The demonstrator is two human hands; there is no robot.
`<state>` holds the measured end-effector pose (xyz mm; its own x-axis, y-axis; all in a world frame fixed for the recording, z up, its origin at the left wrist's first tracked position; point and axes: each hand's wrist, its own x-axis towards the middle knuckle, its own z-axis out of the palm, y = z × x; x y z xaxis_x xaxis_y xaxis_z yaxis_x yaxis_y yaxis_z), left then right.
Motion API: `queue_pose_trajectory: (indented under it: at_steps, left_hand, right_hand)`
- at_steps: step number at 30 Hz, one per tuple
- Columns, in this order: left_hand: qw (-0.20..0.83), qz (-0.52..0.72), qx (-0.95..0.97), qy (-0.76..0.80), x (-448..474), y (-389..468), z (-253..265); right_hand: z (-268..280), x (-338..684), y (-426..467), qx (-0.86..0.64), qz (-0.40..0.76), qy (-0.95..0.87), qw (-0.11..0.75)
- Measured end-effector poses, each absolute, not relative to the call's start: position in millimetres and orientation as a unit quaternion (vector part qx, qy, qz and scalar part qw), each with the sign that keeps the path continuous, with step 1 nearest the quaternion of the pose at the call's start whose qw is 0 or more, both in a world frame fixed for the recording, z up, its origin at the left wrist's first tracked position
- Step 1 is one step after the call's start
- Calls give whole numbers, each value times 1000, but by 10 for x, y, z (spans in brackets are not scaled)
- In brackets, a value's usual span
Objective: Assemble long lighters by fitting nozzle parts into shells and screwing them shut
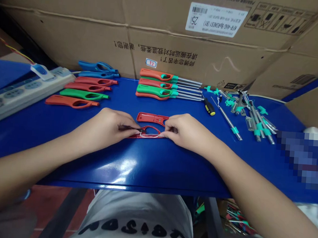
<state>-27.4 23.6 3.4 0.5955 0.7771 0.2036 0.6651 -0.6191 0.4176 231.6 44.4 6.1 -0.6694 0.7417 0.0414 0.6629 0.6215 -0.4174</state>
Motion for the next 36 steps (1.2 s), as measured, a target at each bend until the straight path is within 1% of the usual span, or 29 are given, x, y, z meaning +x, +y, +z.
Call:
queue_pose_trajectory:
  at_steps: [4,10,15,18,20,23,29,36]
  left_hand:
    - [153,192,877,414,-268,225,36]
    - [161,185,870,427,-268,222,48]
    - [170,182,864,437,-254,208,69]
    - [174,185,860,442,-253,207,74]
    - [174,185,861,441,-256,208,75]
    - [168,183,865,437,-261,210,73]
    - [155,186,869,432,-267,201,70]
    - [156,192,867,433,-261,186,89]
  right_hand:
    - [32,2300,493,-440,238,-861,93]
    - [48,2335,482,-367,261,-883,133]
    - [97,2387,453,-342,307,-881,113]
    - [105,2399,458,-351,324,-869,127]
    - [100,2398,463,-351,321,-868,143]
    - [87,2385,450,-331,287,-886,151]
    - [39,2299,388,-311,209,-918,126]
    - [-21,2236,368,-339,217,-907,122]
